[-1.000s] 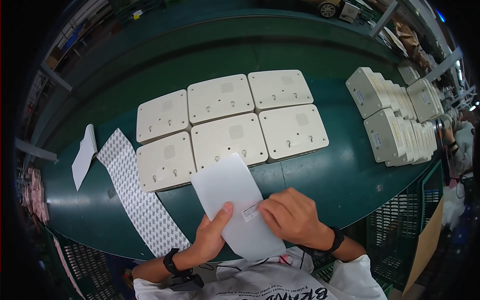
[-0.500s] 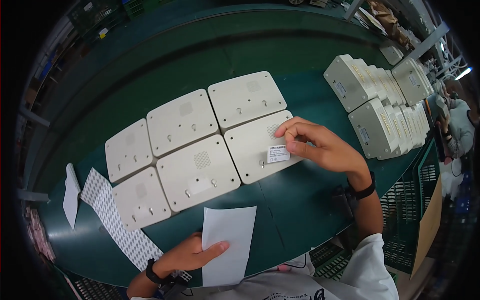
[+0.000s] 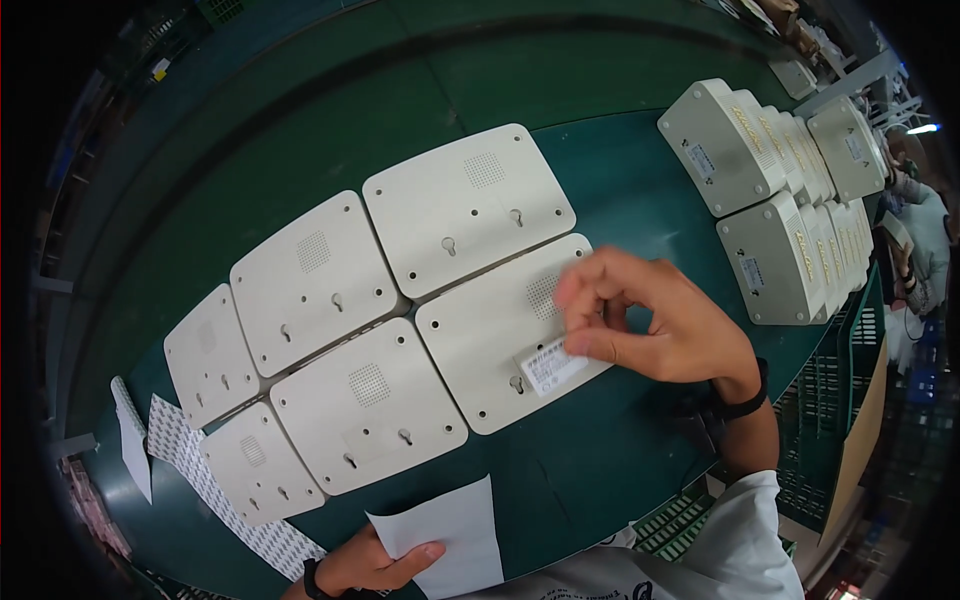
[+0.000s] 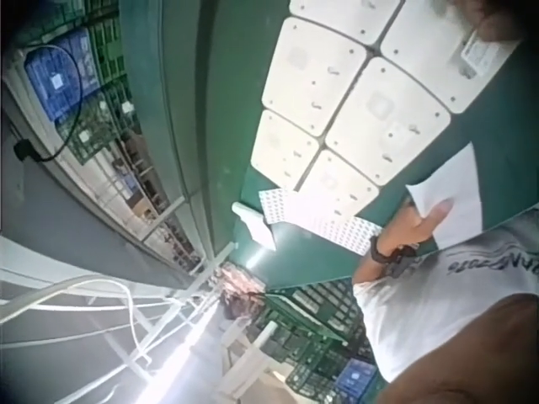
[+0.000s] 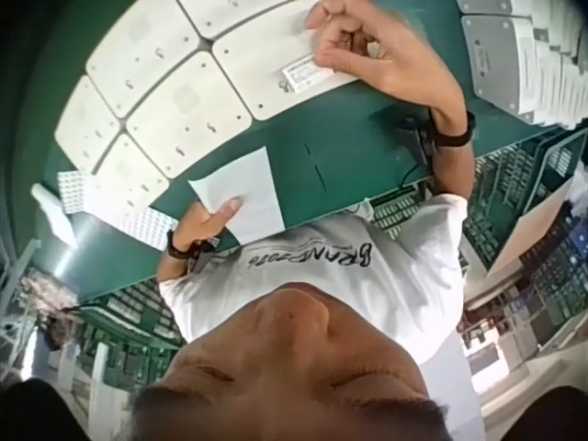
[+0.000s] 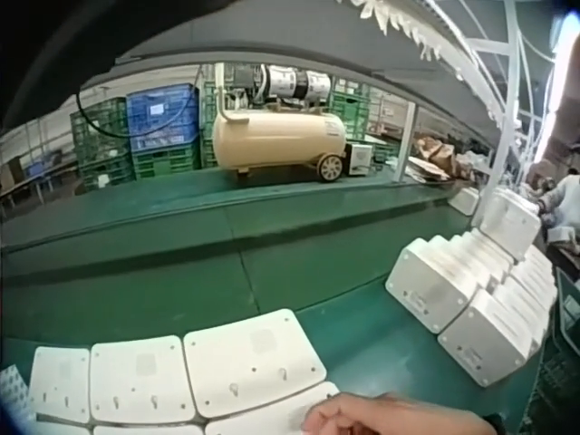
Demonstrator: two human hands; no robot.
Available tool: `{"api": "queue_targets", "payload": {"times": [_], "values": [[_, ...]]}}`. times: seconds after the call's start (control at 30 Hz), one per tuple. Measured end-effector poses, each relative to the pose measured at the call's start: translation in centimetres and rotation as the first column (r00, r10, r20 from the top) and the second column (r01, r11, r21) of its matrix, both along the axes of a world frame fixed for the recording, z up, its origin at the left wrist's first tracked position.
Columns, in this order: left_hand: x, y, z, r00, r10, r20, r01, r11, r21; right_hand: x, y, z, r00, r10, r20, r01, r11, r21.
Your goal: The person peels small white pads from a sheet and sticks them onto the back of electronic devices before placing them into a green crate. They then stick labels from a different sheet onto the devices and return them to the crate.
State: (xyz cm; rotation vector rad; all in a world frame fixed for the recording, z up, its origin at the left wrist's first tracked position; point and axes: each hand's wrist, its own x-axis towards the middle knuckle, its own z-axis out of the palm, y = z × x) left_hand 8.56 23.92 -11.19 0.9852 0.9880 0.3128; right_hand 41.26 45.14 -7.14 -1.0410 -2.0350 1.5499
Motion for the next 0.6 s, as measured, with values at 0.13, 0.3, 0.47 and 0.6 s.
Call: {"api": "queue_targets", "payload": {"times": [0.13,0.3,0.47,0.6], "values": [[-0.8,-1.4,-1.2,0.999,0.027,-0.045,-0.022,0.995,0.093,-0.2,0.0,0.1,1.0,0.002,0.024,-0.002,1.0,-0.009],[-0.8,-1.5,-1.4,0.998,0.016,-0.054,-0.01,0.995,0.096,-0.3,-0.1,-0.3,1.0,-0.023,-0.008,0.024,0.999,0.049],[-0.8,-1.4,-1.3,0.999,0.002,-0.048,0.004,0.994,0.113,-0.4,-0.4,-0.7,0.999,-0.041,-0.007,0.041,0.992,0.119],[-0.9,-1.4,-1.2,0.999,0.002,-0.055,0.004,0.993,0.114,-0.5,-0.6,-0.9,0.999,-0.05,-0.01,0.051,0.99,0.131]]}}
